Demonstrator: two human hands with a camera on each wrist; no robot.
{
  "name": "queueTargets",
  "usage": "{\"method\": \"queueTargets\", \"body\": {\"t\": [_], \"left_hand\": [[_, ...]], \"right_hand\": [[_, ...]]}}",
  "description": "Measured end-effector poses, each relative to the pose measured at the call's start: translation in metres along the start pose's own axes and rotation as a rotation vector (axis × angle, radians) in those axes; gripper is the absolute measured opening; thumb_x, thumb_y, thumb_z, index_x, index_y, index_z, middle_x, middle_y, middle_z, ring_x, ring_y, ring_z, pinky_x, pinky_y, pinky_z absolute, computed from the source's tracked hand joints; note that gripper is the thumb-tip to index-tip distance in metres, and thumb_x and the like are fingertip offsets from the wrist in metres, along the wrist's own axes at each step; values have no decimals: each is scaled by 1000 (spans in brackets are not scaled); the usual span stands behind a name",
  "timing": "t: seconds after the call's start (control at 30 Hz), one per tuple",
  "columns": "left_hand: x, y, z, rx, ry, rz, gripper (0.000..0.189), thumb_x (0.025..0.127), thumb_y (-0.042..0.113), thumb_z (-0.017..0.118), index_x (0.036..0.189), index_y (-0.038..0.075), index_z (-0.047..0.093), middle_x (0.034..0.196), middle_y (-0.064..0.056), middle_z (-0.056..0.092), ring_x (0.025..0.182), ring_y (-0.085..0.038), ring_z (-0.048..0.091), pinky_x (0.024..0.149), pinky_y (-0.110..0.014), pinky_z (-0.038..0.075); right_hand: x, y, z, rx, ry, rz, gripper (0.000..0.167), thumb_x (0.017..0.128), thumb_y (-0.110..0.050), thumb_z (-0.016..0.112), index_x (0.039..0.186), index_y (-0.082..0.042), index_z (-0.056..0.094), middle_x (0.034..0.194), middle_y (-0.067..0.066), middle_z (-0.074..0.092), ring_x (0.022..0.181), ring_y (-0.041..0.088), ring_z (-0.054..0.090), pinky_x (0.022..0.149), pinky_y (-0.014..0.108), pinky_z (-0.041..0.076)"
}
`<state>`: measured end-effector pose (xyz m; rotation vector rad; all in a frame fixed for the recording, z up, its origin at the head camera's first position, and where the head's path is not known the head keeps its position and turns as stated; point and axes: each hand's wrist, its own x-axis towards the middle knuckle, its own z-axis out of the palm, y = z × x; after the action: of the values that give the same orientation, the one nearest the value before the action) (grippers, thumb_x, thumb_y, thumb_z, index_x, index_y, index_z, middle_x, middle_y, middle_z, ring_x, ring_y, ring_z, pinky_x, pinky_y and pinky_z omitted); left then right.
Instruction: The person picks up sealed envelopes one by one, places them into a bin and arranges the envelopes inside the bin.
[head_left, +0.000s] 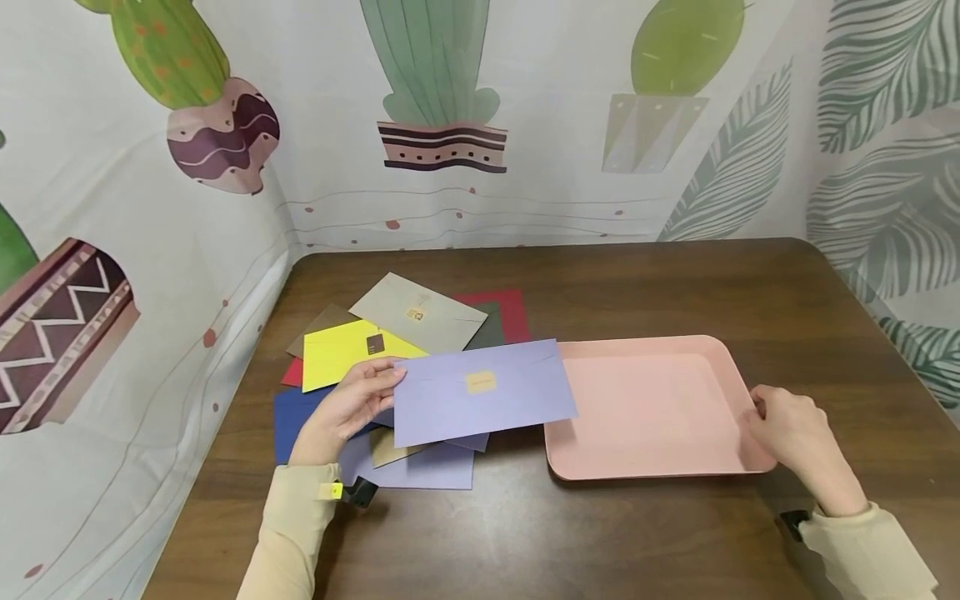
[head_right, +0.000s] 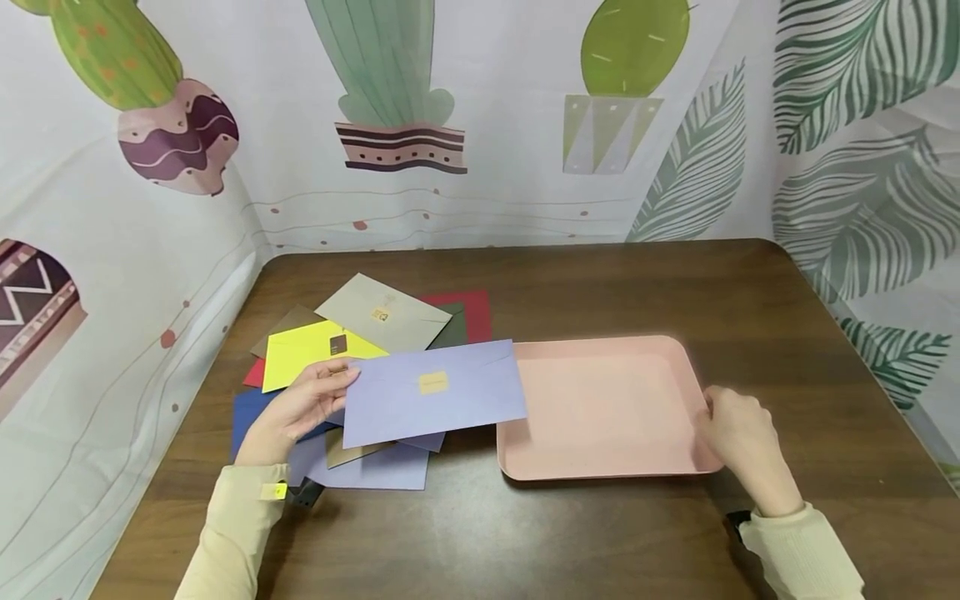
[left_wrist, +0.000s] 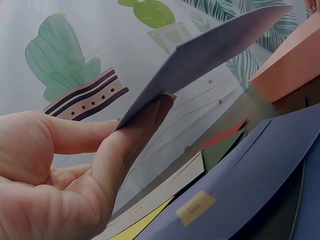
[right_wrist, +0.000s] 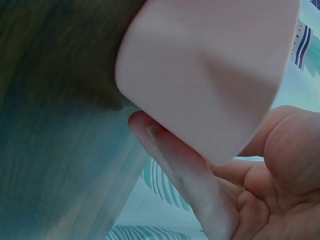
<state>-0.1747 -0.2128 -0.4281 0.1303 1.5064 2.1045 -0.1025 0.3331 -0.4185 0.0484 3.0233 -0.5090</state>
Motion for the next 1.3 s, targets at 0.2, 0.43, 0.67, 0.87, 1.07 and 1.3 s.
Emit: {"method": "queueTargets", "body": {"t": [0.2,0.43,0.67,0.87,1.07,1.3], "left_hand": [[5,-3,4,10,-13,-21,15,102,0,41,108,4,54,94,-1,69,83,-10,69,75,-23,58],[13,-5,11,1,-38,-19,15,101,-1,41,109,4,53,95,-1,68,83,-9,68,76,-23,58],[22,-7,24,-52,-67,-28,19,101,-4,39,112,3,52,96,-2,68,83,-9,68,74,-22,58],[28,-8,33,-39,-83,-27,17,101,-3,39,112,2,51,96,-2,69,83,-10,68,75,-22,58],[31,-13,36,-64,-75,-27,18,101,-4,37,110,2,52,95,-2,69,83,-10,69,74,-22,58],[30,-15,40,-88,-63,-40,18,102,-2,38,118,1,47,98,-3,68,85,-10,68,77,-24,58]], "right_hand": [[0,-2,0,-3,0,0,12,84,-8,49,73,-5,52,58,3,42,57,23,43,53,32,29],[0,0,2,-9,10,-5,12,83,-8,49,72,-6,51,57,3,42,57,22,42,53,32,29],[0,0,2,-1,-17,14,10,83,-7,49,76,-2,54,60,4,44,58,23,43,53,32,30],[0,-1,1,1,-16,9,10,83,-7,49,78,-1,55,60,4,45,59,23,43,53,32,30],[1,-1,1,-8,-6,4,9,83,-7,49,75,-3,53,59,4,44,58,23,43,52,32,30],[0,-1,0,-3,-13,8,9,83,-6,48,75,-3,52,59,5,43,58,23,43,52,32,29]]}}
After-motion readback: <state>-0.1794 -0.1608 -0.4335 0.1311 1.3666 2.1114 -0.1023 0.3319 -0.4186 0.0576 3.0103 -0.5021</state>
